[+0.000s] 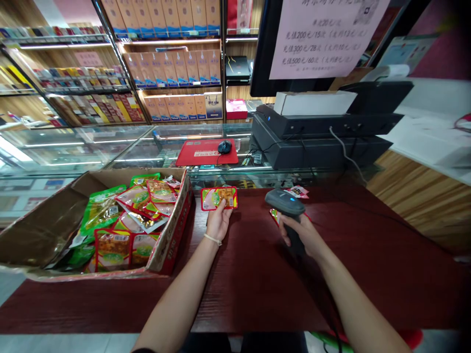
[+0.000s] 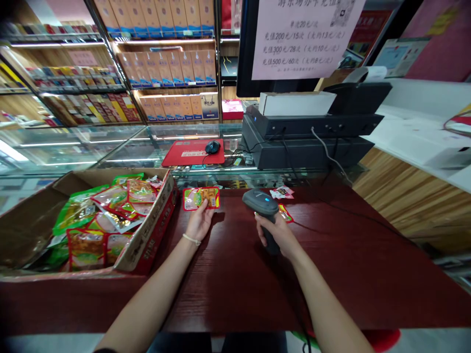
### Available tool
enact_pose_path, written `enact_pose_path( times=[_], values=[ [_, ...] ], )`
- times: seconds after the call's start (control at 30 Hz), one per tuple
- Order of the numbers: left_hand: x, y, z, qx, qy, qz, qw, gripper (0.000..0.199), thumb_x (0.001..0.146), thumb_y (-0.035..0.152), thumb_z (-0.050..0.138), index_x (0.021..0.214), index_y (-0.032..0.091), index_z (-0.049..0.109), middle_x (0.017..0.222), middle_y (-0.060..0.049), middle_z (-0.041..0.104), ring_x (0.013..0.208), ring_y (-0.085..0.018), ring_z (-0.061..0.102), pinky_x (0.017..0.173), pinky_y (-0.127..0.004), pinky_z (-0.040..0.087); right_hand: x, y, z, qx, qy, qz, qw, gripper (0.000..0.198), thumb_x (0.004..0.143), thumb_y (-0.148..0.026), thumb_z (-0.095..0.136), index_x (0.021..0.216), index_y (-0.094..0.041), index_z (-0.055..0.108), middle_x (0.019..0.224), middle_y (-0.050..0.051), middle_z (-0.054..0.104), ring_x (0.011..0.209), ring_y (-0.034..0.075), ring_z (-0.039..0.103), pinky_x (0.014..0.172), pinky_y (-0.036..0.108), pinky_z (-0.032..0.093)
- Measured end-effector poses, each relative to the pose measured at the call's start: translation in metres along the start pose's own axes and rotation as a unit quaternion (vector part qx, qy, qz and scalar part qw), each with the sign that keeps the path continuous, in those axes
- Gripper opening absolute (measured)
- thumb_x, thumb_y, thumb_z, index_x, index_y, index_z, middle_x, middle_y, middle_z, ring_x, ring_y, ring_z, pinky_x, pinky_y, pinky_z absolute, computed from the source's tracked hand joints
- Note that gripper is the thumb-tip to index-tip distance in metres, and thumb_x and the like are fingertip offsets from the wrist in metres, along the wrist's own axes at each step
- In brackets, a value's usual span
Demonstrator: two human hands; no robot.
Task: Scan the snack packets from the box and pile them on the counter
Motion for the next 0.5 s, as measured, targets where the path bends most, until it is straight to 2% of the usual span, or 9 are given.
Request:
enact_pose_path(
  times=[0.2, 0.4, 0.5],
  values=[
    [0.004, 0.002, -0.002, -0.025, 0.030, 0.006, 0.999, 0.032, 0.083, 0.010, 0.067, 0.114, 0.017, 0.063, 0.108, -0.008, 0.072, 0.098, -0.017, 0.070, 0.086, -0.027, 0.057, -0.004, 0.005, 0.009, -0.093, -0.064, 0.062, 0.992, 0.036, 0.079, -0.050, 0.069, 0.081, -0.020, 0.049, 0.053, -0.006, 0.053, 0.037, 0.009, 0.047, 0.035, 0.020, 0.036],
    [0.008, 0.000, -0.004, -0.017, 0.039, -0.018, 0.999, 0.029, 0.086, 0.010, 0.063, 0.114, 0.016, 0.064, 0.115, -0.010, 0.070, 0.102, -0.016, 0.068, 0.088, -0.026, 0.057, -0.007, 0.005, 0.014, -0.128, -0.068, 0.074, 0.987, 0.038, 0.077, -0.052, 0.068, 0.082, -0.020, 0.047, 0.052, -0.006, 0.053, 0.037, 0.010, 0.047, 0.035, 0.021, 0.037],
    [0.006, 0.001, -0.003, -0.022, 0.035, -0.007, 0.999, 0.029, 0.086, 0.010, 0.062, 0.114, 0.018, 0.064, 0.117, -0.009, 0.069, 0.104, -0.016, 0.068, 0.089, -0.028, 0.057, -0.007, 0.004, 0.014, -0.127, -0.066, 0.074, 0.987, 0.039, 0.077, -0.052, 0.068, 0.083, -0.020, 0.047, 0.052, -0.006, 0.053, 0.037, 0.010, 0.047, 0.036, 0.021, 0.037]
  ],
)
Point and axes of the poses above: each hand's wrist, its own x-axis towards the middle knuckle, its own z-axis out of the palm, y = z × x, the point moved 2 cm from there along x, towards the middle knuckle
